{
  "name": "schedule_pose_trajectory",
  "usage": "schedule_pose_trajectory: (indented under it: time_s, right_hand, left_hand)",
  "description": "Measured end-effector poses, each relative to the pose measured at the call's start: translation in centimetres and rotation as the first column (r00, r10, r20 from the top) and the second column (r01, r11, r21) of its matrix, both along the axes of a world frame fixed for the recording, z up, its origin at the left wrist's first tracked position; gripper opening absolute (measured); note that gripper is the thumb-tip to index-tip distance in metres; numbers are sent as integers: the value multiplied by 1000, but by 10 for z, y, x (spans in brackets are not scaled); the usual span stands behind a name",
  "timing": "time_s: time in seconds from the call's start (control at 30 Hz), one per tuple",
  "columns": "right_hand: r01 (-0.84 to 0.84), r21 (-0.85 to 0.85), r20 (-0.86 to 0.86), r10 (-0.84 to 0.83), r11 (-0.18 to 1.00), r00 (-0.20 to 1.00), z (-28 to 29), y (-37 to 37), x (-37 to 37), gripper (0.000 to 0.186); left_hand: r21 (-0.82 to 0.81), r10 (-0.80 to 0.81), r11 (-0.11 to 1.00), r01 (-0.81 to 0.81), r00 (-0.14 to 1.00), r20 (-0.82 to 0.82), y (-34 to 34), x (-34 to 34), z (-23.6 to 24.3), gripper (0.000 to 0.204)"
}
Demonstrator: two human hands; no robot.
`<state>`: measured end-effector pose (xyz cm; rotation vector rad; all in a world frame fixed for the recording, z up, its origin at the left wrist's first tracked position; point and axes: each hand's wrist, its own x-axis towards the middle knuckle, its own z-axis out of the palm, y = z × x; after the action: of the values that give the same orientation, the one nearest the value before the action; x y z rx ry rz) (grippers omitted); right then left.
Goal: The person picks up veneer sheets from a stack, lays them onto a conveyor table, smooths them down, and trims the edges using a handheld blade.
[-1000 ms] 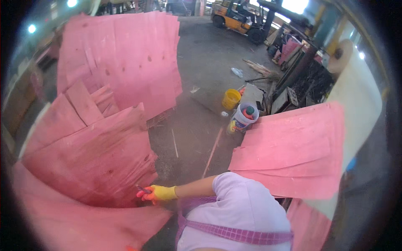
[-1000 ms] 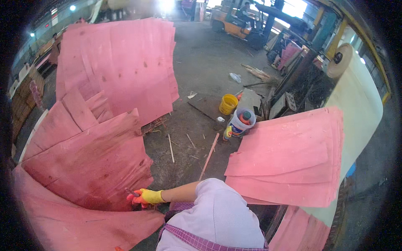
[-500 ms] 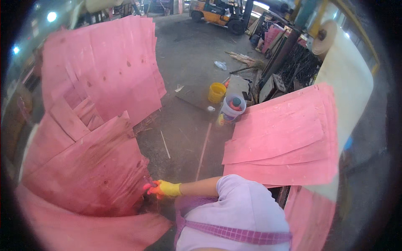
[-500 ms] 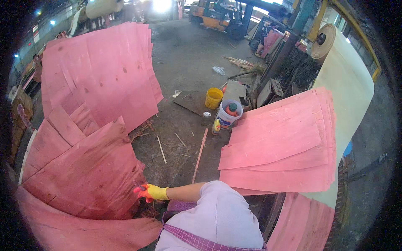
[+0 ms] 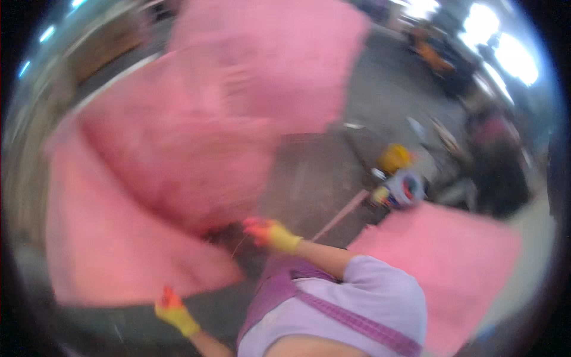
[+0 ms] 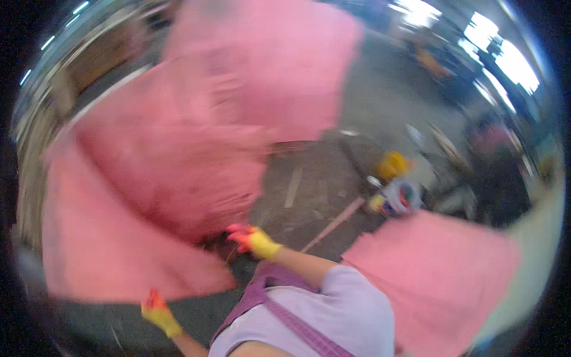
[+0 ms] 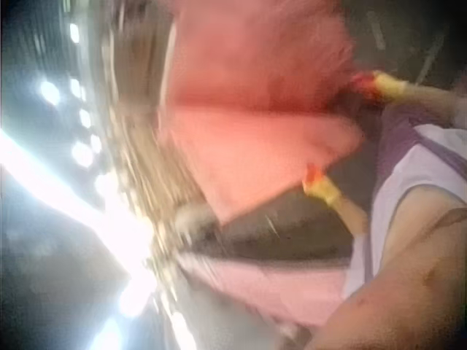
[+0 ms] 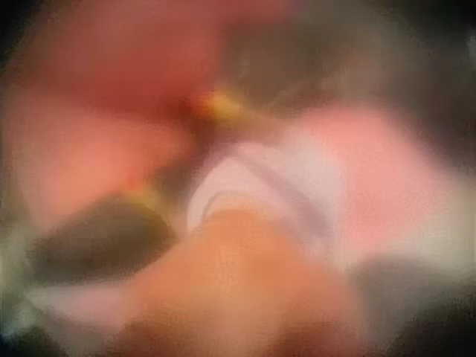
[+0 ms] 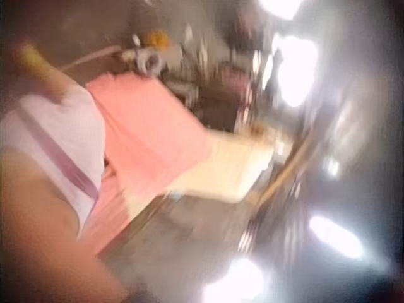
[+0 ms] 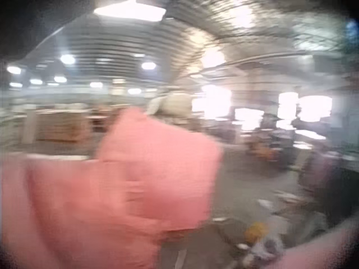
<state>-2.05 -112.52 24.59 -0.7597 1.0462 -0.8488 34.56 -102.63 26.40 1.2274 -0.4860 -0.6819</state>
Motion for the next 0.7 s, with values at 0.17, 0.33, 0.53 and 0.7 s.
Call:
schedule_pose_trajectory:
  time_s: [0.17,0.33,0.53,0.7]
  right_hand:
    - [-104,-6,142,104,995,984,-13,-14,50,41]
    - [-323,18,-2,323,946,946,-2,-31,84,41]
    - [-488,-89,-15,489,868,872,27,-85,158,50]
    - [-525,-3,229,512,851,828,2,-147,243,54]
  left_hand:
    - [125,181,946,-300,805,565,19,15,-1,11]
    - [109,220,874,-474,585,780,45,12,39,26]
    - [171,291,825,-538,665,688,55,26,12,39]
    - [269,226,709,-652,572,788,54,16,25,34]
